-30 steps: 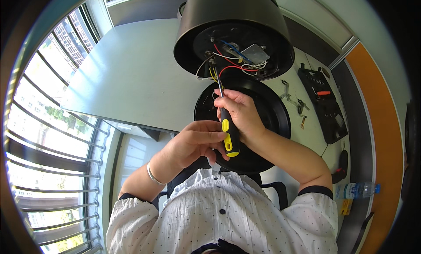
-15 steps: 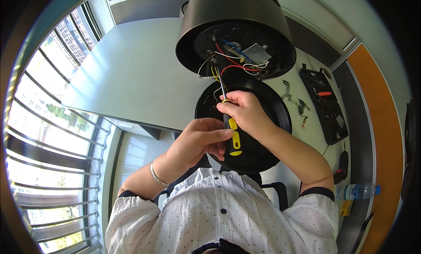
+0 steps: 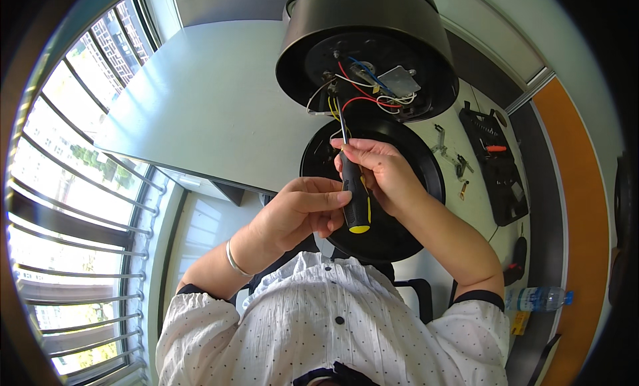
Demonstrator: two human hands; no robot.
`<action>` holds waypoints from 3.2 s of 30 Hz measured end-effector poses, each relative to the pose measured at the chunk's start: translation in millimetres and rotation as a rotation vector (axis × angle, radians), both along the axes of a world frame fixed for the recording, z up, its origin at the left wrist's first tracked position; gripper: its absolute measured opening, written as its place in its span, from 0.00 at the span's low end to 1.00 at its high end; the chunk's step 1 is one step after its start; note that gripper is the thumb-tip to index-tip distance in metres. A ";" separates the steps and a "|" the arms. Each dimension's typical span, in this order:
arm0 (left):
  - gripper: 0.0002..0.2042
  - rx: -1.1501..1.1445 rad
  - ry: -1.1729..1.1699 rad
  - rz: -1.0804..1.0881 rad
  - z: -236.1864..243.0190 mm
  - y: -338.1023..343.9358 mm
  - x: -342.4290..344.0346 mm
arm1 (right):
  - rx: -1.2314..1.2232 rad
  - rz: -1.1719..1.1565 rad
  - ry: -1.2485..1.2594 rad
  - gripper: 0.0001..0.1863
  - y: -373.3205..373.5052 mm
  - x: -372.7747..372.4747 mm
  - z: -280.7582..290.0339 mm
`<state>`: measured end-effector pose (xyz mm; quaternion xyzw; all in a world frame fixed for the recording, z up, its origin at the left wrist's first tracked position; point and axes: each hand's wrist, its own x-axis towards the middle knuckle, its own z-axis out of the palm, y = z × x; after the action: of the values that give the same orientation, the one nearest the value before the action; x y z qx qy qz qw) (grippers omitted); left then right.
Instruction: The person works on the internal wiring of a black cylindrical device, using a screwdriver to tighten connections and manipulate wires. The person repeatedly adjusts and secures the wires inside the device's housing.
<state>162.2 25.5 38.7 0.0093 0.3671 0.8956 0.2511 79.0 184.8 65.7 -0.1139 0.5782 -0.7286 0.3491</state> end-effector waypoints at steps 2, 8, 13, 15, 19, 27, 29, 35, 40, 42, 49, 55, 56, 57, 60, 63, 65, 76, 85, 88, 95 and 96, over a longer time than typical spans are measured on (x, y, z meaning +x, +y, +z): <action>0.12 -0.050 0.003 0.022 0.5 0.5 1.1 | 0.164 -0.010 0.049 0.14 -1.5 0.9 3.4; 0.14 -0.182 0.007 0.093 4.8 7.2 1.8 | 0.361 -0.076 0.494 0.12 -1.0 -6.9 -9.8; 0.16 -0.212 0.013 0.028 10.7 4.9 1.1 | 0.305 -0.063 0.285 0.14 -1.3 -1.4 2.8; 0.16 -0.145 0.013 -0.073 10.2 -0.4 0.1 | 0.265 -0.071 0.248 0.16 -1.7 1.4 0.0; 0.18 -0.086 0.047 -0.064 1.1 -3.0 -2.3 | 0.159 -0.102 0.137 0.10 -7.4 6.7 2.7; 0.22 -0.199 0.054 0.056 8.1 4.8 1.6 | 0.381 -0.095 0.423 0.11 -13.1 18.1 11.6; 0.22 -0.269 0.095 0.031 10.9 3.3 1.3 | 0.354 -0.112 0.366 0.11 -12.8 17.1 11.9; 0.18 -0.071 0.052 -0.053 1.1 -2.8 1.7 | 0.181 -0.160 0.083 0.20 -5.5 14.4 9.8; 0.15 -0.041 0.019 -0.108 4.1 -5.2 2.1 | 0.000 -0.177 -0.091 0.21 -3.2 12.8 1.7; 0.14 -0.011 0.008 -0.125 1.5 -4.8 0.4 | -0.046 -0.170 -0.127 0.21 -4.9 12.8 1.8; 0.16 -0.127 0.041 0.036 3.6 -1.8 5.6 | 0.265 -0.119 0.113 0.20 -12.5 14.1 17.0; 0.20 -0.245 0.094 0.061 5.7 3.7 3.1 | 0.329 -0.102 0.176 0.17 -11.6 10.1 14.4; 0.21 -0.196 0.084 0.055 6.0 3.2 2.7 | 0.259 -0.105 0.122 0.17 -11.6 10.5 14.2; 0.21 -0.148 0.074 0.047 6.3 2.9 2.4 | 0.187 -0.109 0.066 0.16 -11.2 11.2 13.7; 0.21 -0.018 0.018 -0.152 7.5 -3.5 1.7 | 0.051 -0.119 -0.049 0.16 -9.6 12.9 2.9; 0.17 0.049 0.016 -0.125 2.3 -4.0 1.5 | 0.026 -0.129 -0.082 0.15 -10.4 13.4 3.2; 0.18 0.019 -0.005 -0.069 0.2 -3.2 2.4 | 0.137 -0.152 -0.046 0.15 -15.0 16.1 11.5; 0.21 0.025 0.025 -0.097 6.3 -3.1 1.6 | 0.310 -0.139 0.147 0.14 -14.9 13.4 14.6; 0.20 0.019 0.029 0.002 -1.5 -5.5 4.6 | 0.421 -0.058 0.198 0.17 -12.5 9.6 20.6; 0.20 -0.094 0.040 0.054 1.5 -0.5 6.0 | 0.457 -0.028 0.257 0.18 -15.5 14.6 22.1; 0.19 0.104 0.015 -0.062 4.5 0.2 5.4 | 0.167 -0.075 0.033 0.21 -9.1 13.0 13.6; 0.19 0.111 0.012 -0.063 4.0 -0.3 5.7 | 0.116 -0.059 0.001 0.21 -8.5 12.5 11.7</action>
<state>167.9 25.1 42.7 0.0402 0.3180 0.9061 0.2760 91.5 176.3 77.4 -0.0769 0.6228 -0.7036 0.3332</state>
